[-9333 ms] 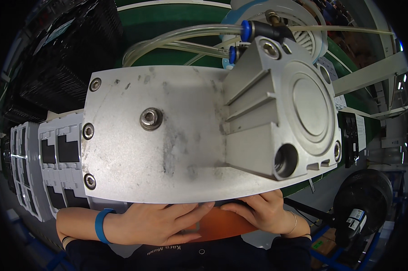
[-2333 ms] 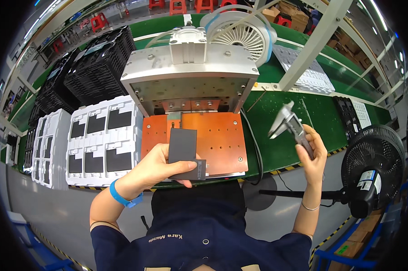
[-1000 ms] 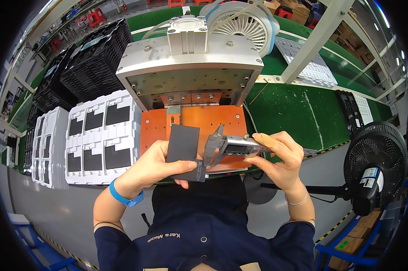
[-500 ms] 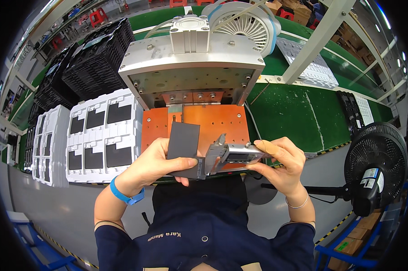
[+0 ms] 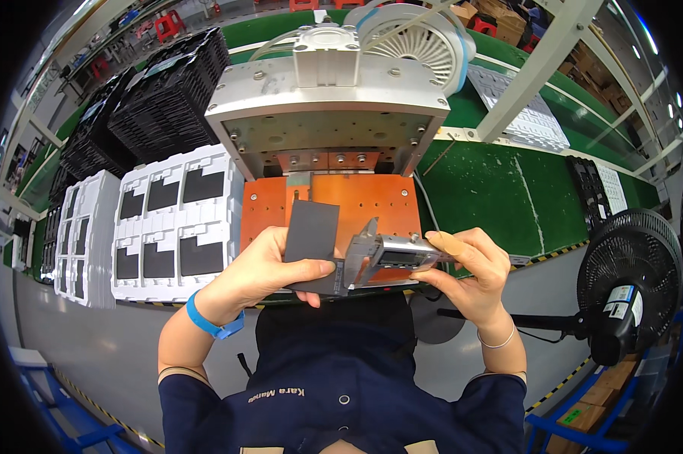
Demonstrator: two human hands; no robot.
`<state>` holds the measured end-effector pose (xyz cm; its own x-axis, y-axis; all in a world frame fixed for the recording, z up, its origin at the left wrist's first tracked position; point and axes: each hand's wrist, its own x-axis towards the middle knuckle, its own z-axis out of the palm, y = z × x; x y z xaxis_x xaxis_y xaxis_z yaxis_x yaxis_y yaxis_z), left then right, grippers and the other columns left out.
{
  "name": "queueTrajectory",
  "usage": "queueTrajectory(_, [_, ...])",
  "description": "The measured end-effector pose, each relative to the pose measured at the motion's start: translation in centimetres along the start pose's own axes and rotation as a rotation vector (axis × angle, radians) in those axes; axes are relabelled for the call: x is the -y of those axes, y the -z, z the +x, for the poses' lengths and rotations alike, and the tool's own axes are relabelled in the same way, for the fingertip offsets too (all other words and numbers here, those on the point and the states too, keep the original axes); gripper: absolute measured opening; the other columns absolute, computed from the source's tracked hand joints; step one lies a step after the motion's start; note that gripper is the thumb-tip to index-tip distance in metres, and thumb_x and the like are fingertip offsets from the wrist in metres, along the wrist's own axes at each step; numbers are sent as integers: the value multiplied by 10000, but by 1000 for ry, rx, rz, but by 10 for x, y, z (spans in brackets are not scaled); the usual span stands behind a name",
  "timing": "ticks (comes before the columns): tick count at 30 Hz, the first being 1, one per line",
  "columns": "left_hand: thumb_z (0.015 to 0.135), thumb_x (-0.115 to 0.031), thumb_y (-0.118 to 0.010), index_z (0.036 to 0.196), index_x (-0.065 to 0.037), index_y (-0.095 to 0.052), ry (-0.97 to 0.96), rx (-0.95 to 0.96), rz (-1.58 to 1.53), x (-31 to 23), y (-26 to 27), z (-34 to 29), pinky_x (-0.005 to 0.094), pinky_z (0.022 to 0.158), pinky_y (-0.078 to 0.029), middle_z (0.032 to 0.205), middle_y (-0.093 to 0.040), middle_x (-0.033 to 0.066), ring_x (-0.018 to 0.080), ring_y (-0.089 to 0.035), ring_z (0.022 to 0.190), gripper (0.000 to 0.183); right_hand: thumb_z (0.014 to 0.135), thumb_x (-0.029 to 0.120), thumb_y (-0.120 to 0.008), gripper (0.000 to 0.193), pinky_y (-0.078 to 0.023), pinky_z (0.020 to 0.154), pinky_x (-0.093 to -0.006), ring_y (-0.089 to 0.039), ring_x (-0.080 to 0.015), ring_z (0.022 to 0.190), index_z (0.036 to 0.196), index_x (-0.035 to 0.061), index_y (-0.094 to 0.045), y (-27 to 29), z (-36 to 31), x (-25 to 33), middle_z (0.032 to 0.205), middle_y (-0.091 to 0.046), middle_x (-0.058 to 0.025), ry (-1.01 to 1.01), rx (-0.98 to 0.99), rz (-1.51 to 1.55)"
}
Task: The person repeatedly picks up small black rectangular components from a white tray and places them into a press machine. They operate the machine to process each component, then remove it and place it back into the tray. The person also uses a caliper to measure one of the components during the process.
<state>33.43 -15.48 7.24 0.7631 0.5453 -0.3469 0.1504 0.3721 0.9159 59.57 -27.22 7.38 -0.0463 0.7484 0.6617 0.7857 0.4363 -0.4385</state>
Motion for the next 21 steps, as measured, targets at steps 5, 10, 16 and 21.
queueTrajectory(5, [913,-218,-672,1140,19,-611,44,20,-4,2,5,-15,233,559,-541,973,-674,108,152,-694,678,334,592,248,-888,491,-477,558,-279,-594,-187,658,999,26,-729,-4,-3,6,779,-652,-69,-23,-26,-22])
queueTrajectory(10, [983,-298,-563,1229,2,-563,-89,-99,103,-25,49,-70,213,553,-522,1048,-680,86,135,-696,719,388,722,124,-789,509,-410,735,-264,-547,-176,889,1168,-45,-610,42,-58,-45,1051,-566,-106,-179,-207,52])
queueTrajectory(16, [926,-163,-540,1152,-79,-667,-101,-1401,1065,4,247,-189,394,651,-531,1008,-665,145,241,-668,780,273,866,4,-677,430,-447,788,-244,-513,-109,848,1284,-18,-577,43,-58,-142,1071,-559,-39,-481,-194,30])
queueTrajectory(21, [901,-158,-544,958,-85,-721,313,-1836,1648,18,373,-190,448,742,-547,1027,-638,145,319,-661,938,200,830,168,-778,428,-358,593,-229,-421,-67,681,1195,-10,-639,44,-87,-240,792,-517,19,-690,-95,-254])
